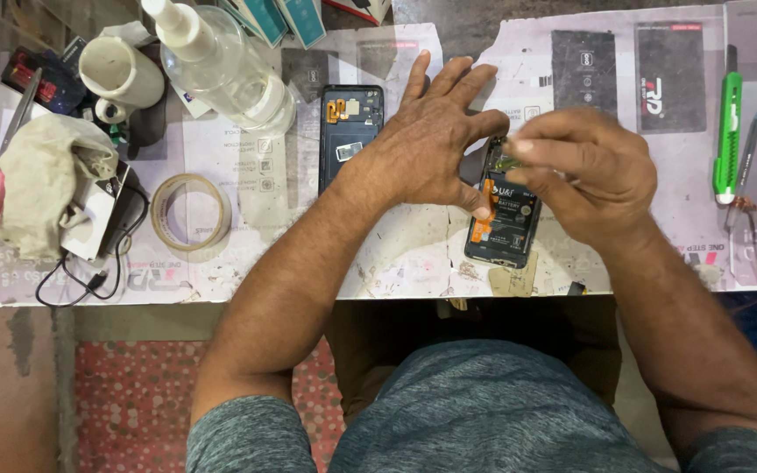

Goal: The person uses a green screwdriver and a green utility knife to work on the internal components of a disassembled mobile phone. They repeatedly pry and adjust parts near the battery and motherboard area while holding the device steady with the other hand.

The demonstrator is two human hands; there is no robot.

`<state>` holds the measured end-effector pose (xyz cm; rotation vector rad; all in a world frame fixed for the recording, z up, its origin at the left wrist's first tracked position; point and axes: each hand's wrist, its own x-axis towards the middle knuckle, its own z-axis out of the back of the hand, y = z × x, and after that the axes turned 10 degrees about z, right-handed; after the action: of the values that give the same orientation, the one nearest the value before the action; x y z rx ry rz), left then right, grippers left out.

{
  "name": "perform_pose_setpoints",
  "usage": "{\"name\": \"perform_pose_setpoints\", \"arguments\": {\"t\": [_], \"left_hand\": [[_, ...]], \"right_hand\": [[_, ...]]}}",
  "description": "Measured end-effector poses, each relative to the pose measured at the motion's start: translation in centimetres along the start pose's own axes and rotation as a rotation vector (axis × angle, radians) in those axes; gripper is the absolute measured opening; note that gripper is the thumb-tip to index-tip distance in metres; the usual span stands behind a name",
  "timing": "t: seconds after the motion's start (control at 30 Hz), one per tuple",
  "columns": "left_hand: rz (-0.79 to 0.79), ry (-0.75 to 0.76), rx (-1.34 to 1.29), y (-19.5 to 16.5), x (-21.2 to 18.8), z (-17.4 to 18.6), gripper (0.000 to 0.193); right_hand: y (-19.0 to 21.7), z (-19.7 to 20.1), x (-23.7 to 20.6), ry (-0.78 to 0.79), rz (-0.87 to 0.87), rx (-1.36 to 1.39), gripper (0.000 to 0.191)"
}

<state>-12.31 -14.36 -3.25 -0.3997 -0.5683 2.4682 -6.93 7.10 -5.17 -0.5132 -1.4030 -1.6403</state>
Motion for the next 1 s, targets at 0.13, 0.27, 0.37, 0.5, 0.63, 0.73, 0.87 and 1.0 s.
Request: {"name": "perform_pose_setpoints", "arguments": {"t": [0.13,0.27,0.37,0.5,0.63,0.73,0.87,1.0], "left_hand": [[0.002,0.003,-0.002,0.0,0.1,-0.1,0.104],[0.008,0.005,-0.003,0.0,0.0,0.0,0.103],[0.003,0.007,-0.008,0.0,-0.1,0.1,0.104],[0.003,0.006,-0.011,-0.1,-0.1,0.2,0.102],[-0.009,-0.003,-0.002,0.0,0.0,0.1,0.106],[-0.007,-0.004,-0.003,0.1,-0.2,0.0,0.102],[-0.006,-0.010,0.006,0.1,0.0,-0.1,0.104],[0.000,-0.001,0.002,0.1,0.1,-0.2,0.104]], "right_hand": [[0.4,0.0,0.1,0.000,-0.027,-0.005,0.029],[1.1,-0.1,0.3,0.009,-0.034,-0.130,0.032],[1.3,0.0,0.5,-0.001,-0.084,-0.061,0.032],[0.7,0.1,0.5,0.010,-0.057,-0.144,0.033],[0.5,0.2,-0.1,0.000,-0.077,-0.132,0.030],[0.4,0.3,-0.5,0.008,-0.062,-0.100,0.030],[-0.4,0.1,-0.4,-0.006,0.009,0.002,0.031],[-0.2,0.3,-0.5,-0.024,-0.015,-0.079,0.031]]}}
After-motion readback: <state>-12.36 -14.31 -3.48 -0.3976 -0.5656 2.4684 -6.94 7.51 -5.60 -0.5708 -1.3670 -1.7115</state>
